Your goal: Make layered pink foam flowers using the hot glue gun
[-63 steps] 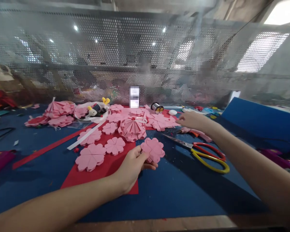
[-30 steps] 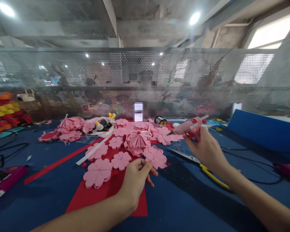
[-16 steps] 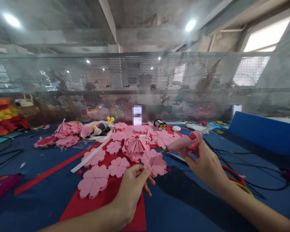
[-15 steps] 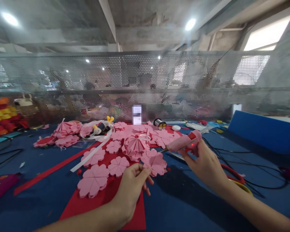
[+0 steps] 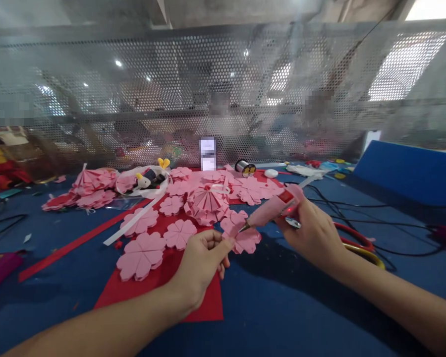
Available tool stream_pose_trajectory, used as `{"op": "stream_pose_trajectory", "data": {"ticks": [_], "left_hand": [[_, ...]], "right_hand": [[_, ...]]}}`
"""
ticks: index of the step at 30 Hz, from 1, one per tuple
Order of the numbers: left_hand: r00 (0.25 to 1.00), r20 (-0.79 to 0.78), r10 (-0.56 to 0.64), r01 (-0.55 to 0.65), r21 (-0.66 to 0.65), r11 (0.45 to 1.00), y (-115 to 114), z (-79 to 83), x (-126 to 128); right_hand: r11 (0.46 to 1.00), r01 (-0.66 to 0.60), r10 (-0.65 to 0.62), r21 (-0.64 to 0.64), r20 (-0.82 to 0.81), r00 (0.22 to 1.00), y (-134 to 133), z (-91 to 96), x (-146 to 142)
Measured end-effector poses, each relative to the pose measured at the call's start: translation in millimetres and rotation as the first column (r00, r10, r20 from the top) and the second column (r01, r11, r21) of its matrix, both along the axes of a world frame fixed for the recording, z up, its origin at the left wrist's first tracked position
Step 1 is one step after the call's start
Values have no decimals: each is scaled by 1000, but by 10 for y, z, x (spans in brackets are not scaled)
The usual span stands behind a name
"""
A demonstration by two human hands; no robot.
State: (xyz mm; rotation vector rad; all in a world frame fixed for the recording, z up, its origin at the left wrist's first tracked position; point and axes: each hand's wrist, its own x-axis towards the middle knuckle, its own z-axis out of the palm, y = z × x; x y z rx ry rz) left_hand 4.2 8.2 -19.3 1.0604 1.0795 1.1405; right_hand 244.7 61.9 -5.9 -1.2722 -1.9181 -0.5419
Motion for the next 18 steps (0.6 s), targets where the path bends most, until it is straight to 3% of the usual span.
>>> {"op": "stream_pose_trajectory", "data": {"ticks": [4, 13, 18], "left_hand": [[1000, 3, -11, 11, -11, 1000, -2, 24, -3], [1000, -23, -10, 10, -18, 1000, 12, -9, -20], [1000, -13, -22, 21, -20, 1000, 4, -3, -25]], "right_hand": [[998, 6, -6, -56, 9, 1000, -18, 5, -22], [985, -70, 45, 159, 155, 987, 0, 76, 21], [991, -52, 32, 127, 149, 988, -5, 128, 52]]}}
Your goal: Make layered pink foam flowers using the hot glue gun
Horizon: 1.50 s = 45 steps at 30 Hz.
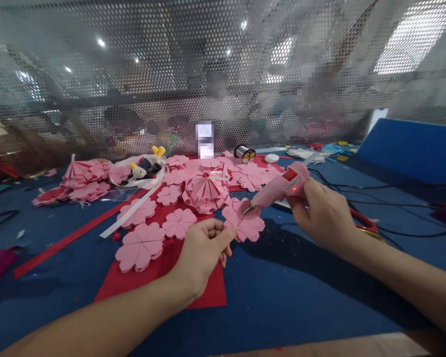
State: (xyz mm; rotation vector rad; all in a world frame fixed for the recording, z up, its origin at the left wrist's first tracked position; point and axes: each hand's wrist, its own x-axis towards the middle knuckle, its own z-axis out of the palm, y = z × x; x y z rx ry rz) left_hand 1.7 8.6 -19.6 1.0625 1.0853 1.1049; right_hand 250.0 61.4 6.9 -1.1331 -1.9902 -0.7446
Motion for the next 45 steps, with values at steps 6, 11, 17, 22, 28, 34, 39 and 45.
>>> {"op": "stream_pose_trajectory", "data": {"ticks": [6, 11, 17, 22, 28, 34, 39, 45], "left_hand": [[1000, 9, 9, -9, -16, 1000, 14, -3, -2], [1000, 21, 17, -17, -9, 1000, 7, -15, -14], [999, 35, 14, -14, -6, 1000, -23, 11, -24], [1000, 25, 18, -18, -8, 1000, -14, 16, -22], [999, 29, 21, -21, 5, 1000, -12, 11, -27], [999, 33, 17, -17, 9, 1000, -21, 21, -25], [999, 33, 29, -29, 1, 1000, -23, 28, -23], [999, 38, 25, -26, 14, 1000, -23, 29, -26]], "right_hand": [[999, 38, -37, 3, -65, 997, 7, 13, -2], [994, 87, -97, -66, -169, 981, -24, 27, -57], [999, 3, -5, -34, -65, 998, -48, -20, -98], [999, 7, -7, -36, 7, 1000, -18, -34, -81], [1000, 6, -5, -18, 31, 1000, 17, -8, -34], [998, 57, -57, -35, 2, 998, 45, 0, 22], [994, 70, -76, -82, -71, 995, 18, 0, -15], [998, -38, 38, -43, -22, 999, -62, -17, -93]]}}
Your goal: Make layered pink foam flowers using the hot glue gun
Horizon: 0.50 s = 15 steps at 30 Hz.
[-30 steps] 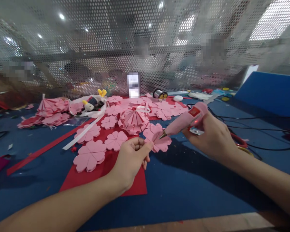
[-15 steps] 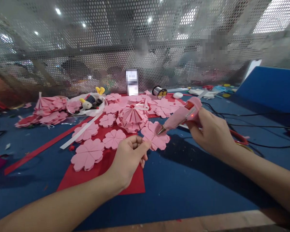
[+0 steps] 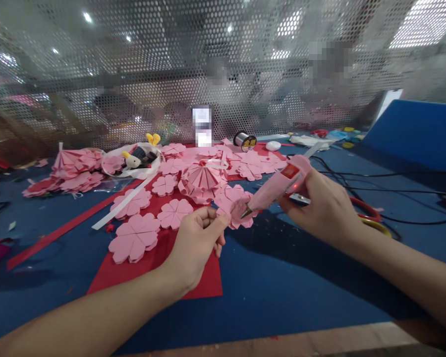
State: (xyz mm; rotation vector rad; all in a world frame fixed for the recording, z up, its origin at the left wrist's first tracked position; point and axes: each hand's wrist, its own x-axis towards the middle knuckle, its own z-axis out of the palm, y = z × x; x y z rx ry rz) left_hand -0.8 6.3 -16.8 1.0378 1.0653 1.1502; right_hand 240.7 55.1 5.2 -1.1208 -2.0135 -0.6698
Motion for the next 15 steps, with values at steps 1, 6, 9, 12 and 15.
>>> {"op": "stream_pose_trajectory", "data": {"ticks": [1, 6, 9, 12, 15], "left_hand": [[1000, -1, -2, 2, -1, 1000, 0, 1, 0], [1000, 3, 0, 0, -3, 1000, 0, 1, -1], [1000, 4, 5, -5, -7, 1000, -2, 1, -2], [1000, 1, 5, -5, -10, 1000, -4, 5, -5], [1000, 1, 2, -2, -10, 1000, -5, 10, -7]], "right_hand": [[1000, -9, 9, 12, 9, 1000, -5, -1, -2], [1000, 26, -27, 4, 47, 999, 16, 19, 26], [999, 44, -44, 6, 32, 999, 45, 41, 56], [998, 69, -69, -3, -19, 997, 61, 64, 82], [992, 117, -120, -47, -72, 990, 60, 82, 99]]}}
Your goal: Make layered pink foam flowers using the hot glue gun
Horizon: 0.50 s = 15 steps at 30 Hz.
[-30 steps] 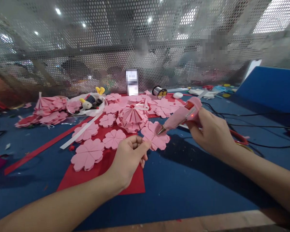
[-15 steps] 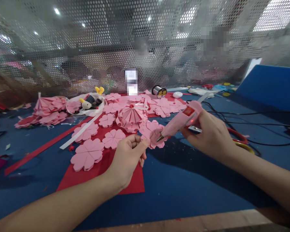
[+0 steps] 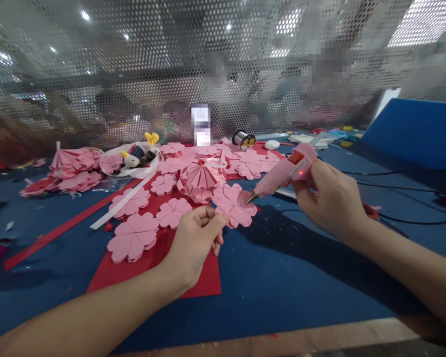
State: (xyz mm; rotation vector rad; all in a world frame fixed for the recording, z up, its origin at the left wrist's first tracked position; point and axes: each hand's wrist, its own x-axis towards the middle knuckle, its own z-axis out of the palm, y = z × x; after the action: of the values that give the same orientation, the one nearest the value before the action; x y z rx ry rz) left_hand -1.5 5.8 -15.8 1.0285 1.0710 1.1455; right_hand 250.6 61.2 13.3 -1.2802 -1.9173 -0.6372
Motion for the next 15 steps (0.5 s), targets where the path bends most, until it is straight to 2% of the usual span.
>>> {"op": "stream_pose_trajectory", "data": {"ticks": [6, 11, 15], "left_hand": [[1000, -10, -12, 12, 0, 1000, -2, 8, 6], [997, -71, -34, 33, -23, 999, -9, 24, 18], [993, -100, -65, 64, -20, 998, -15, 30, 22]], "right_hand": [[998, 47, -50, -39, -82, 995, -20, -5, -28], [999, 11, -15, -31, -116, 993, -60, -30, -104], [999, -35, 36, 14, -57, 998, -90, -61, -138]]}}
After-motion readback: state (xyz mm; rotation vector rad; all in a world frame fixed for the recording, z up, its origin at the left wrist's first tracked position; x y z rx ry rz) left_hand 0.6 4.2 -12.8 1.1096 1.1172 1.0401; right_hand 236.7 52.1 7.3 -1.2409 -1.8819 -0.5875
